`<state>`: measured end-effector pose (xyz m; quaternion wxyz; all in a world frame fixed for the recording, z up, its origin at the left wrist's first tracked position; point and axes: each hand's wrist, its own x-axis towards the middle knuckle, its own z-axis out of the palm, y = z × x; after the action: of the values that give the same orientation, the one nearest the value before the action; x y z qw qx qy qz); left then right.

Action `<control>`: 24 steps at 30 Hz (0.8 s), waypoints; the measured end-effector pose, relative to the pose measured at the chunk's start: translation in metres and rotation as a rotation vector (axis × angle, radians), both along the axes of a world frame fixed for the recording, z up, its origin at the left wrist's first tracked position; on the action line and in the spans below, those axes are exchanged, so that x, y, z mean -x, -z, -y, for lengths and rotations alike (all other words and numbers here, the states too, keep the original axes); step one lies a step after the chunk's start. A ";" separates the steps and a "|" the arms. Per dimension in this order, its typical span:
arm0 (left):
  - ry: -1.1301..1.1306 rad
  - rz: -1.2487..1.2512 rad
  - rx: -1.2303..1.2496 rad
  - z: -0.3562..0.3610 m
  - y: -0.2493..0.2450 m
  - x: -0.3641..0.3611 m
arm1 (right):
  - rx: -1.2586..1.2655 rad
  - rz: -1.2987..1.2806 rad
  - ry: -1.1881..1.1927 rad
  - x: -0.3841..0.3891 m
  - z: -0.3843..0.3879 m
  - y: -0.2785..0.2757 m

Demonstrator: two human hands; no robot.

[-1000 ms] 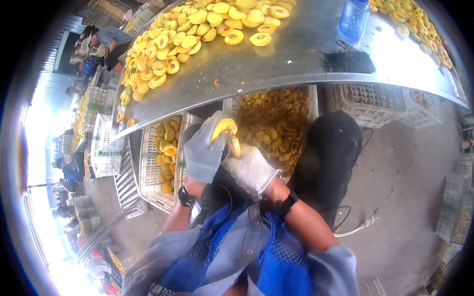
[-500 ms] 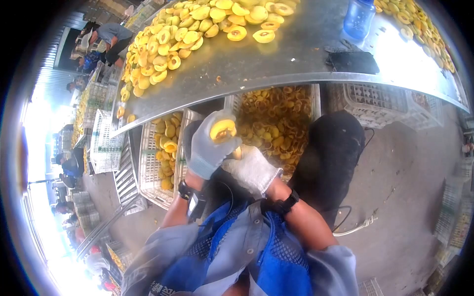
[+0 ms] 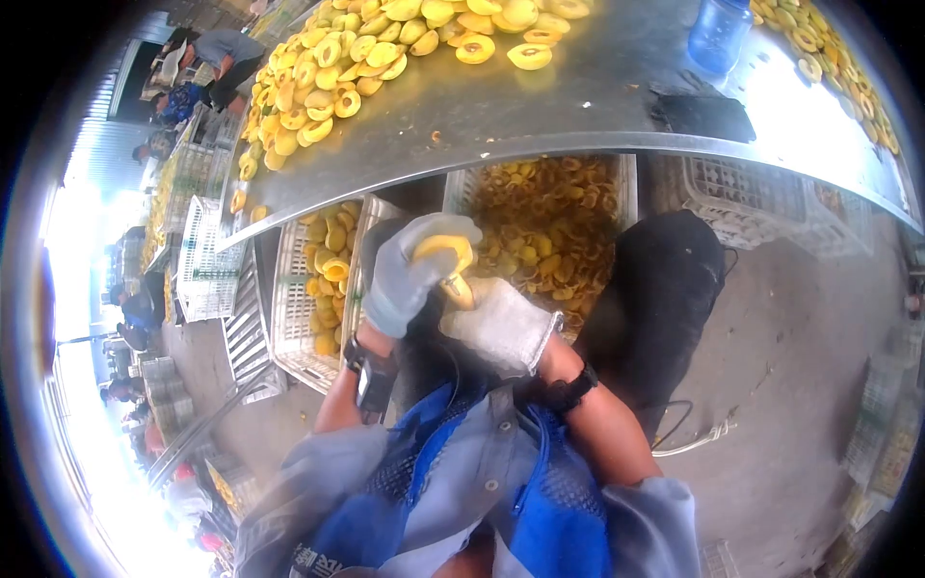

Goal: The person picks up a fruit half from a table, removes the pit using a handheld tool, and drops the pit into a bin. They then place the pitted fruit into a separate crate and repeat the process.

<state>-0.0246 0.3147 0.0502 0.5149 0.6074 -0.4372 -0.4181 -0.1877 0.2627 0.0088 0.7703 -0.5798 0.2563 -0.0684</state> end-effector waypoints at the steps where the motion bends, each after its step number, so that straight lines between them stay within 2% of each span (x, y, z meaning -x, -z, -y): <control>1: 0.039 -0.050 -0.044 0.001 -0.001 -0.007 | -0.006 0.013 -0.023 0.000 -0.001 0.005; 2: 0.079 -0.100 -0.088 0.003 -0.001 -0.013 | -0.012 0.027 -0.045 -0.001 -0.001 0.008; 5: 0.131 -0.050 -0.102 0.005 0.006 -0.014 | -0.416 -0.040 -0.083 0.003 0.001 -0.015; 8: 0.256 -0.130 -0.143 0.011 0.007 -0.020 | -0.433 -0.074 -0.169 0.002 0.000 -0.012; 11: 0.358 -0.173 -0.161 0.016 0.003 -0.027 | -0.462 -0.045 -0.133 -0.001 -0.004 -0.011; 14: 0.344 -0.655 0.046 0.009 0.024 -0.028 | -0.481 0.032 -0.180 -0.001 -0.001 -0.014; 15: 0.313 -0.679 0.018 0.004 0.026 -0.027 | -0.445 0.085 -0.205 0.000 -0.002 -0.015; 17: 0.153 -0.888 0.135 0.000 0.036 -0.023 | -0.417 0.196 -0.226 0.002 -0.003 -0.021; 18: 0.068 -0.990 0.194 -0.004 0.038 -0.020 | -0.383 0.116 -0.205 0.001 -0.003 -0.020; 19: -0.204 -0.732 0.234 -0.008 0.033 -0.016 | -0.348 0.037 -0.182 -0.001 -0.002 -0.019; 20: -0.196 -0.539 0.247 -0.018 0.030 -0.035 | -0.308 -0.041 -0.154 -0.003 -0.001 -0.018; 21: -0.242 -0.262 0.153 -0.026 0.010 -0.052 | 0.066 -0.045 -0.153 -0.007 -0.005 0.000; 22: -0.286 0.010 0.043 -0.035 -0.009 -0.070 | 0.566 -0.251 -0.251 -0.007 0.000 -0.007; 24: -0.322 0.690 -0.290 -0.056 0.002 -0.135 | 0.669 -0.267 -0.260 -0.004 -0.001 -0.009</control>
<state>0.1105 0.3710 0.0483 0.3060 0.8391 -0.4200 -0.1611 -0.1838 0.2637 0.0179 0.5007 -0.8306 0.2423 0.0264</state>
